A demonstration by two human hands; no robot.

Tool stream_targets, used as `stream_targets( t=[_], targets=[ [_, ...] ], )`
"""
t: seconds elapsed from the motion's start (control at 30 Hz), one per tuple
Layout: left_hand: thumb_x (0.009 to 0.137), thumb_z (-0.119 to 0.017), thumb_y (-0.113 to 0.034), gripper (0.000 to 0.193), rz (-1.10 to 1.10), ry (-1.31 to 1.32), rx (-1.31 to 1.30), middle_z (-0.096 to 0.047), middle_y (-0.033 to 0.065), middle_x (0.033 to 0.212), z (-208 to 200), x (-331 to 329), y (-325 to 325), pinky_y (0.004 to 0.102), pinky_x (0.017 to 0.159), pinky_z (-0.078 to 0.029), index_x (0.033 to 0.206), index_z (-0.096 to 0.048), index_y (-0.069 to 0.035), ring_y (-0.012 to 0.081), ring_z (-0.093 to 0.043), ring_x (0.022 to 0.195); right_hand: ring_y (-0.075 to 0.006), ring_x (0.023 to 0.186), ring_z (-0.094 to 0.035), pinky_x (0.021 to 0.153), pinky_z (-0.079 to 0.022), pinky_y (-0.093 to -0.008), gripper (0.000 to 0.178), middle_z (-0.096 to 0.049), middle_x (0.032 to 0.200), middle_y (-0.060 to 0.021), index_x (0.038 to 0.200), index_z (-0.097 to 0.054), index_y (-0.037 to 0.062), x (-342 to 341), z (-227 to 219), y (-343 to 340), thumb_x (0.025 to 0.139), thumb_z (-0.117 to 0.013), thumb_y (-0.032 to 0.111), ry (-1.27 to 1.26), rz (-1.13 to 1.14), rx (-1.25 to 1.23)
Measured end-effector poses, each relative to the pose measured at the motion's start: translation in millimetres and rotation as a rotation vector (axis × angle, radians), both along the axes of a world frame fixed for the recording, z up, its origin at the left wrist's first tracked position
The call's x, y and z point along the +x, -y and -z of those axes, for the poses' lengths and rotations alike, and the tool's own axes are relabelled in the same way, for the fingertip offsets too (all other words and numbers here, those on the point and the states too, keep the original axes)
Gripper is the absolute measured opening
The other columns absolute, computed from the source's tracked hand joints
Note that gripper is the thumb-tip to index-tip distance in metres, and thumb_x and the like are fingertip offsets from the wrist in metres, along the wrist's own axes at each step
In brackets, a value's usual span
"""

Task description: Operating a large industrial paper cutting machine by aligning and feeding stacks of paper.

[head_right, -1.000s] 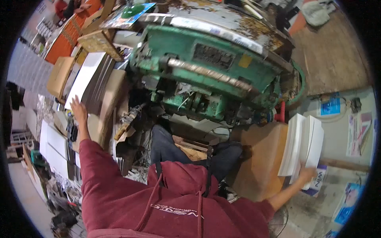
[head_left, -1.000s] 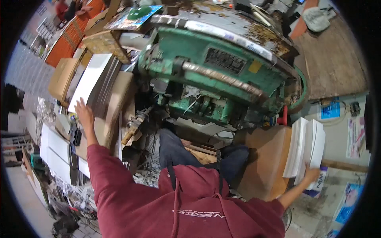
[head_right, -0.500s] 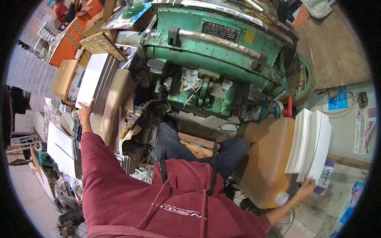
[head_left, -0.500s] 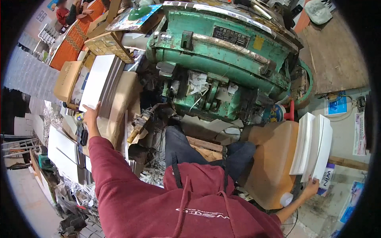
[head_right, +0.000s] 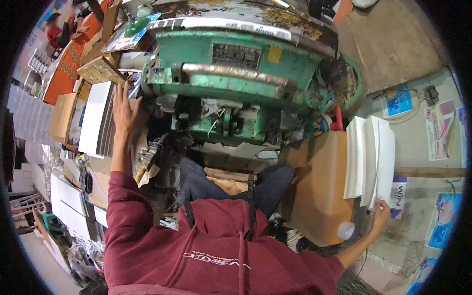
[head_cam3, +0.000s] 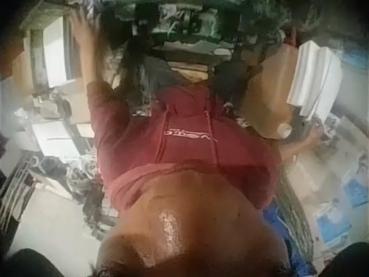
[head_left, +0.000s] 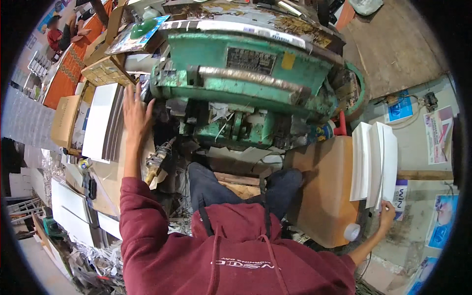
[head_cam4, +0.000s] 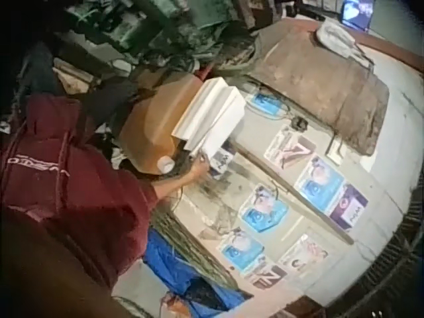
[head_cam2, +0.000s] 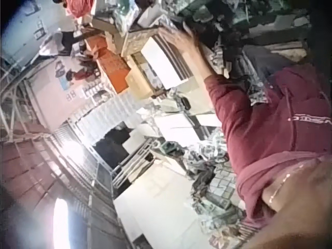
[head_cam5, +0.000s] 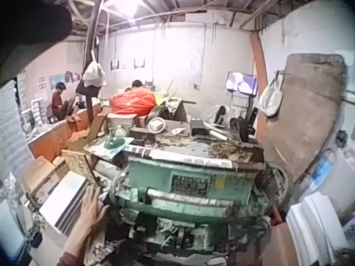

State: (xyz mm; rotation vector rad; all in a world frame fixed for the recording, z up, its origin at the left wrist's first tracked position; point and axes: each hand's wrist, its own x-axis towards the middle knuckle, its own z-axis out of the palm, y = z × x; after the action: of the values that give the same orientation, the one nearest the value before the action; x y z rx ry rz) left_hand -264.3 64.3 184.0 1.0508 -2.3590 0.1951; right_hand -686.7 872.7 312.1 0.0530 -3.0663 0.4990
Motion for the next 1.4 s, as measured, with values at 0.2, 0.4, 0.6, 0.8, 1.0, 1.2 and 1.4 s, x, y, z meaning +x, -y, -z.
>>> stream_targets(
  t=[0.2,0.4,0.6,0.8,1.0,1.2,1.4],
  targets=[
    [0.091,-0.065,-0.030,0.070,0.483,-0.310,0.023,-0.029,0.0214,0.153,-97,-132,-31,0.0420,0.112,-0.032,0.149,-0.032,-0.009,0.0379,-0.032,0.140,-0.0330,0.091,-0.065,0.080,-0.050,-0.0381,0.027,-0.068,0.105,-0.0159,0.108,-0.066,0.0003,31,4,46,0.100,-0.049,0.020,-0.793,0.060,0.150],
    [0.087,-0.054,-0.065,0.086,0.489,0.184,0.408,-0.030,0.0241,0.152,-19,-177,19,0.0488,0.114,-0.028,0.146,-0.035,-0.005,0.0397,-0.032,0.139,-0.0258,0.105,-0.065,0.093,-0.049,-0.0326,0.029,-0.068,0.116,-0.0133,0.117,-0.067,0.0008,17,-39,145,0.100,-0.049,0.017,-0.767,-0.098,-0.196],
    [0.086,-0.044,-0.073,0.099,0.490,0.526,0.676,-0.025,0.0234,0.155,-21,-120,-103,0.0582,0.116,-0.016,0.148,-0.028,0.002,0.0387,-0.022,0.144,-0.0194,0.113,-0.060,0.100,-0.044,-0.0318,0.025,-0.067,0.119,-0.0125,0.116,-0.067,-0.0018,13,14,246,0.096,-0.057,0.010,-0.188,-0.537,-0.664],
    [0.088,-0.056,-0.037,0.067,0.431,0.608,0.293,-0.041,0.0193,0.145,-38,18,-208,0.0534,0.113,-0.027,0.140,-0.039,0.002,0.0339,-0.035,0.139,-0.0203,0.115,-0.058,0.102,-0.041,-0.0306,0.025,-0.067,0.120,-0.0111,0.110,-0.071,0.0009,17,99,371,0.094,-0.061,0.017,0.518,-0.901,-0.585],
    [0.080,-0.046,0.006,0.059,0.071,0.314,0.252,-0.048,0.0200,0.138,-106,99,-175,0.0439,0.112,-0.034,0.138,-0.047,-0.003,0.0335,-0.045,0.130,-0.0280,0.130,-0.048,0.108,-0.035,-0.0354,0.035,-0.057,0.135,-0.0155,0.122,-0.065,0.0083,-7,138,446,0.094,-0.061,0.029,0.227,-1.167,-0.293],
    [0.080,-0.040,0.010,0.073,-0.484,0.144,-0.111,-0.040,0.0175,0.149,-127,197,-106,0.0457,0.112,-0.034,0.145,-0.043,-0.023,0.0381,-0.036,0.138,-0.0289,0.136,-0.043,0.110,-0.033,-0.0353,0.045,-0.049,0.143,-0.0178,0.132,-0.057,0.0082,-9,45,462,0.093,-0.063,0.030,-0.066,-1.027,-0.389],
    [0.082,-0.045,0.004,0.076,-0.562,0.143,0.045,-0.032,0.0247,0.151,29,259,21,0.0540,0.112,-0.029,0.150,-0.034,-0.030,0.0506,-0.025,0.139,-0.0234,0.126,-0.052,0.105,-0.038,-0.0338,0.039,-0.057,0.135,-0.0133,0.130,-0.059,0.0043,-10,-8,357,0.094,-0.062,0.018,-0.185,-0.693,-0.394]
  ],
)
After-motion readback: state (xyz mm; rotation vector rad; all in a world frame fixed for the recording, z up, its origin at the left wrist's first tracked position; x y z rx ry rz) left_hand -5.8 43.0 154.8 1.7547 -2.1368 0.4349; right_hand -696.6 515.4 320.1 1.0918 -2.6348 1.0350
